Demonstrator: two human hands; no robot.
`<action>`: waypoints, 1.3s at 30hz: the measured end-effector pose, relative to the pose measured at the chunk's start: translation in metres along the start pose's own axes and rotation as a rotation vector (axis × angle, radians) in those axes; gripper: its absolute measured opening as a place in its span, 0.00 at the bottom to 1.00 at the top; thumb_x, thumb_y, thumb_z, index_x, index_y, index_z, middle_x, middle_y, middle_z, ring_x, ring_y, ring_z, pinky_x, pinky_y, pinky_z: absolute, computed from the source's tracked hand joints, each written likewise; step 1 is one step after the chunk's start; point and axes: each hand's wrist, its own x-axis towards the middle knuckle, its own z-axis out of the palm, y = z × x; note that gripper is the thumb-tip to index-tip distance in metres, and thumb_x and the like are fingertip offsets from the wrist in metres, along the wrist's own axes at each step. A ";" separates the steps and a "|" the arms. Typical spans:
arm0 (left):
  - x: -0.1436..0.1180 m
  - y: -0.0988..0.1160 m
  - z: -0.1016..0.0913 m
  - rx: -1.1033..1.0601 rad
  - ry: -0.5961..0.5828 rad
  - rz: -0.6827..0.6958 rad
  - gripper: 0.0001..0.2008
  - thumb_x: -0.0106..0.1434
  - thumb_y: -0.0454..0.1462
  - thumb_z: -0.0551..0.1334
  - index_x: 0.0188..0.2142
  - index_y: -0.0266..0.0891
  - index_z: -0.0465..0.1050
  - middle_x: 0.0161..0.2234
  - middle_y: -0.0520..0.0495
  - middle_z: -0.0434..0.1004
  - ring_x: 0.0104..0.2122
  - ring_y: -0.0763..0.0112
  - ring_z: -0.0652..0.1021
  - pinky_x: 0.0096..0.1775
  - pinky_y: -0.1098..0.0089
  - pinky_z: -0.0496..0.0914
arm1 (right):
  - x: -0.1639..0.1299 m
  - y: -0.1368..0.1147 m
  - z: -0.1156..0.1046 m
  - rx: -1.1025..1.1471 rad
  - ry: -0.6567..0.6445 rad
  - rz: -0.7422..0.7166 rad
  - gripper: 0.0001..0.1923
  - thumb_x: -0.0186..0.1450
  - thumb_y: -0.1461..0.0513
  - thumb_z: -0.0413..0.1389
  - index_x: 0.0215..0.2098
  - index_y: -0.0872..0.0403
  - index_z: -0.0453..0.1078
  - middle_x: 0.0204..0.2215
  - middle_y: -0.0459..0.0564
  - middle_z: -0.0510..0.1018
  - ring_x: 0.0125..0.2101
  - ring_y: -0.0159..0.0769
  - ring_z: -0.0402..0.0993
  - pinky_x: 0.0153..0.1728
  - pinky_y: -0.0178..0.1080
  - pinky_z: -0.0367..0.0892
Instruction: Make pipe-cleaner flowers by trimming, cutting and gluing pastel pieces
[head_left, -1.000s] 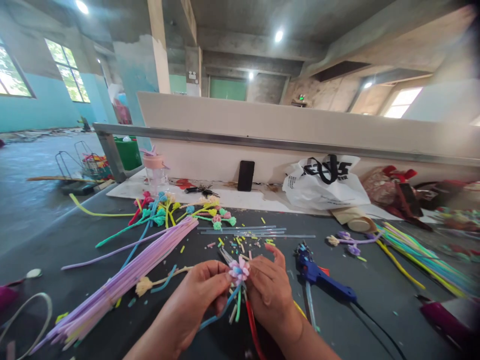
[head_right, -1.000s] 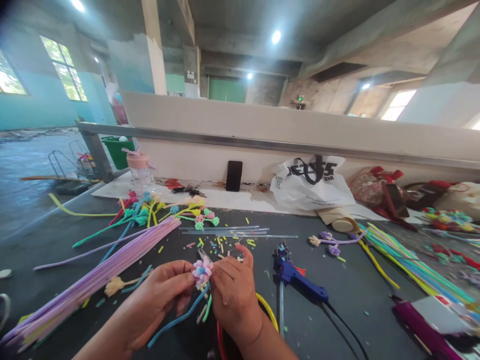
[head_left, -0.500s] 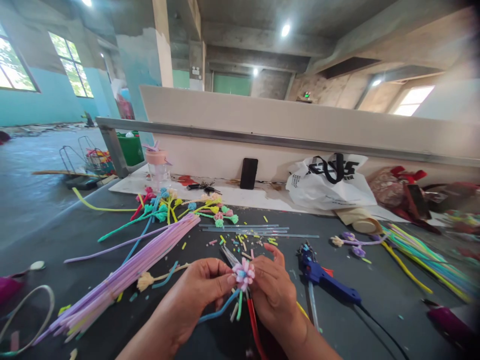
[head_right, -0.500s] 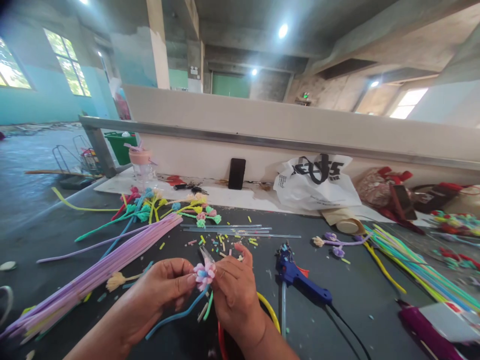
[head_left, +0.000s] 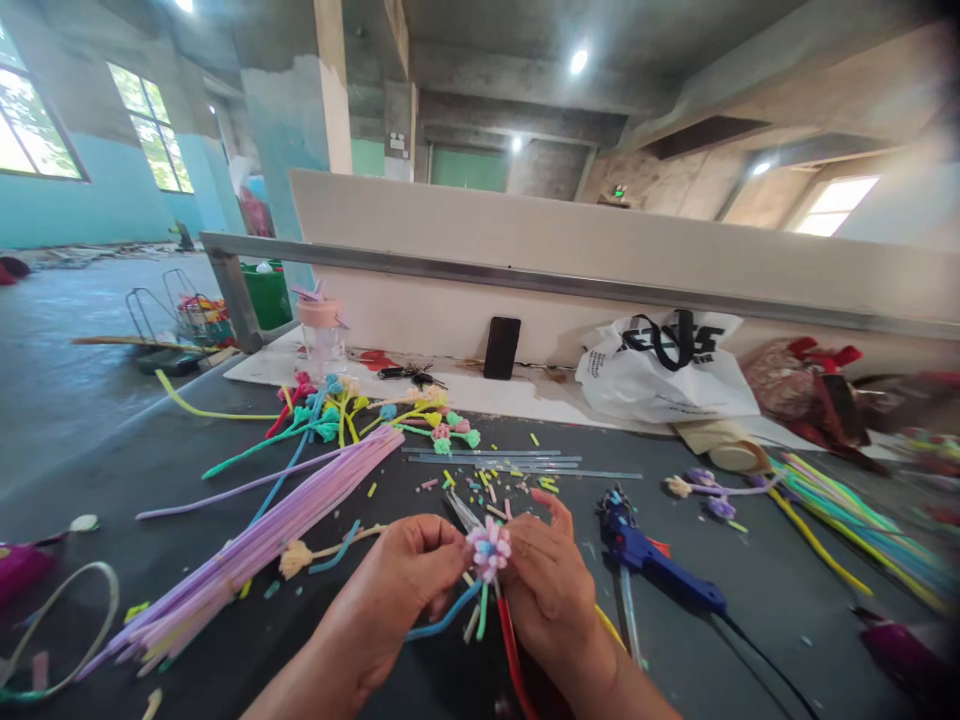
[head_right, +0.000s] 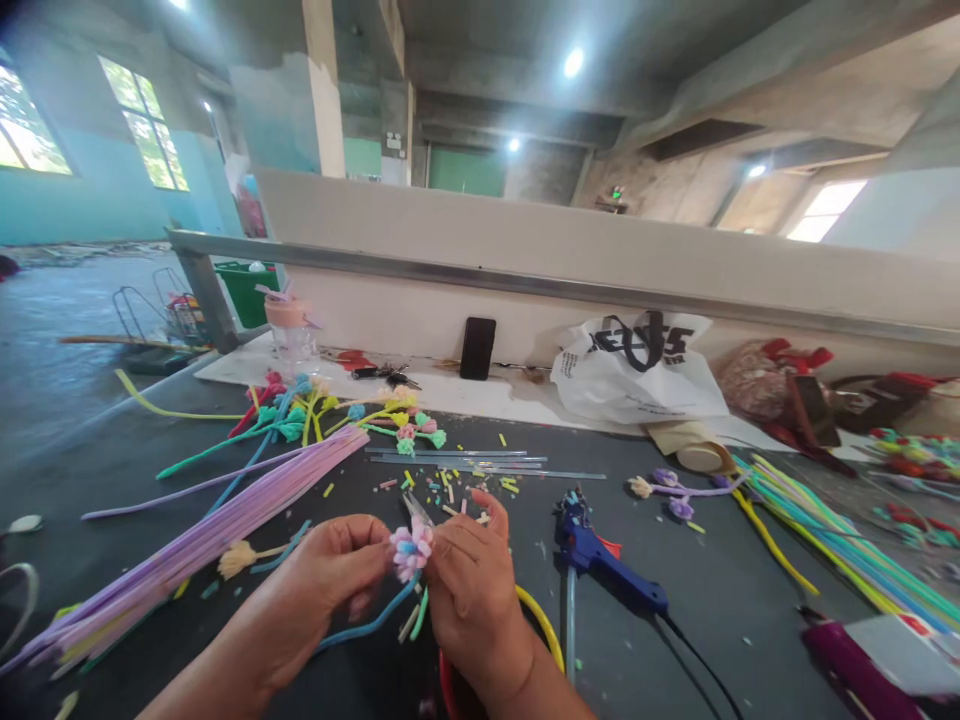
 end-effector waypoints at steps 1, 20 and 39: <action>0.000 0.000 -0.001 -0.017 -0.015 0.028 0.13 0.54 0.42 0.60 0.21 0.36 0.62 0.14 0.58 0.57 0.15 0.83 0.55 0.19 0.76 0.48 | 0.000 0.002 0.001 0.012 0.006 0.006 0.10 0.60 0.72 0.48 0.27 0.53 0.65 0.20 0.41 0.72 0.23 0.28 0.68 0.48 0.49 0.54; 0.003 -0.008 -0.005 0.779 0.233 0.718 0.05 0.56 0.34 0.59 0.25 0.38 0.72 0.22 0.52 0.68 0.21 0.76 0.69 0.24 0.76 0.63 | -0.005 0.009 0.007 0.017 -0.061 0.052 0.08 0.60 0.70 0.47 0.27 0.53 0.64 0.21 0.43 0.73 0.23 0.30 0.68 0.48 0.49 0.53; 0.000 -0.006 -0.010 0.800 0.077 0.899 0.07 0.60 0.32 0.56 0.28 0.38 0.71 0.24 0.50 0.72 0.26 0.74 0.73 0.29 0.75 0.67 | -0.008 0.008 0.009 0.101 -0.018 0.123 0.11 0.61 0.68 0.48 0.22 0.54 0.64 0.17 0.41 0.68 0.21 0.29 0.63 0.49 0.49 0.53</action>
